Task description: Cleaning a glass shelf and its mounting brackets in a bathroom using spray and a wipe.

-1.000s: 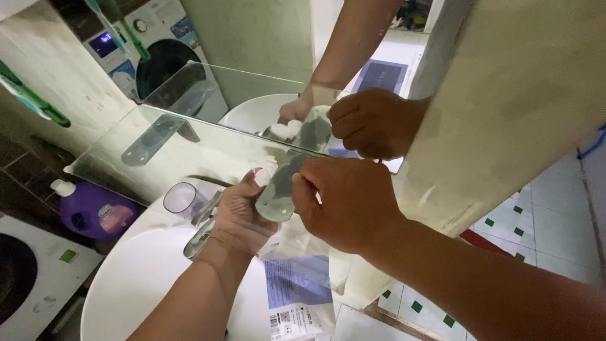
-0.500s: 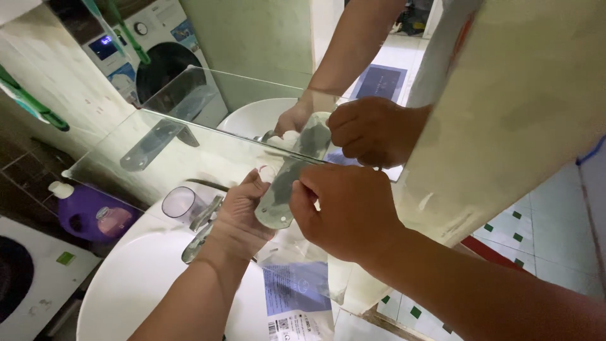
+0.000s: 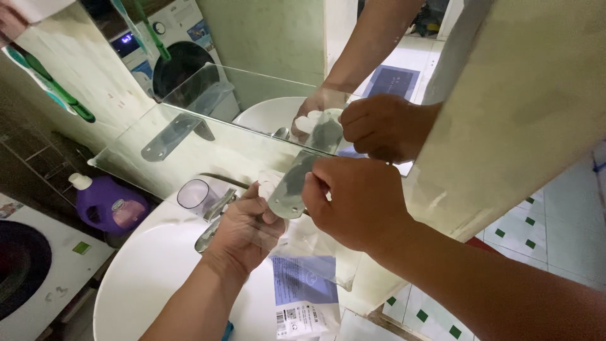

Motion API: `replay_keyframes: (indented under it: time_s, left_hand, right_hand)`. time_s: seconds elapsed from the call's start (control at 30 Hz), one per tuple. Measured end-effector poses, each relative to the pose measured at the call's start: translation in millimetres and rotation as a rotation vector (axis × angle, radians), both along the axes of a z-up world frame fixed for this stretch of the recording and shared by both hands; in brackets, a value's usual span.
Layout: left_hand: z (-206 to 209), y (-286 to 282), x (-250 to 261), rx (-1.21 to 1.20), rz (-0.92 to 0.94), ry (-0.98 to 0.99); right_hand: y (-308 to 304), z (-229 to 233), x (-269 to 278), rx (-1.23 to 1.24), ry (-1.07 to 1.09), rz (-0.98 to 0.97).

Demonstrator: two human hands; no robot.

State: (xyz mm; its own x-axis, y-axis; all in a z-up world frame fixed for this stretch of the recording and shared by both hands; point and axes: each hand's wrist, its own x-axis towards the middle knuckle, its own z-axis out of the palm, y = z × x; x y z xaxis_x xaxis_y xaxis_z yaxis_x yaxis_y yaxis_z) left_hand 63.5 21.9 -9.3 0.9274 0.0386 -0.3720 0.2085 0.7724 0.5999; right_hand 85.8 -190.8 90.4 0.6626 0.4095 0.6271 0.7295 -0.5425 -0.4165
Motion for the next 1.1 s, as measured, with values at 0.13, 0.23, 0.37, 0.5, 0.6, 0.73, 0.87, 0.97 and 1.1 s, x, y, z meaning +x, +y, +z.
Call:
replay_keyframes:
  time_s: [0.13, 0.23, 0.37, 0.5, 0.6, 0.73, 0.87, 0.97, 1.1]
  left_hand:
    - [9, -1, -10, 0.039, -0.052, -0.011]
    - [7, 0, -17, 0.028, -0.034, 0.013]
    - [-1, 4, -28, -0.024, -0.056, -0.075]
    - [2, 4, -43, -0.049, -0.053, -0.096]
    - [-3, 7, -57, -0.065, -0.092, -0.166]
    - [-10, 10, -75, -0.13, -0.075, -0.216]
    - [-26, 31, -82, -0.249, -0.015, -0.266]
    - [-19, 41, -75, -0.26, 0.076, -0.25]
    - [7, 49, -55, -0.156, 0.204, -0.129]
  right_hand:
    - [1, 1, -1, -0.04, 0.108, 0.001]
    - [1, 0, -1, -0.019, 0.004, -0.009]
    - [2, -1, -2, -0.03, -0.001, -0.027]
    - [1, 2, -3, -0.041, 0.019, -0.024]
    - [1, 0, -3, -0.049, 0.009, -0.029]
    - [0, -2, -2, -0.004, 0.008, -0.01]
    - [0, -2, -2, -0.017, -0.007, -0.004]
    - [0, -2, -3, -0.019, -0.005, -0.008]
    - [1, 0, -4, -0.03, 0.022, -0.035]
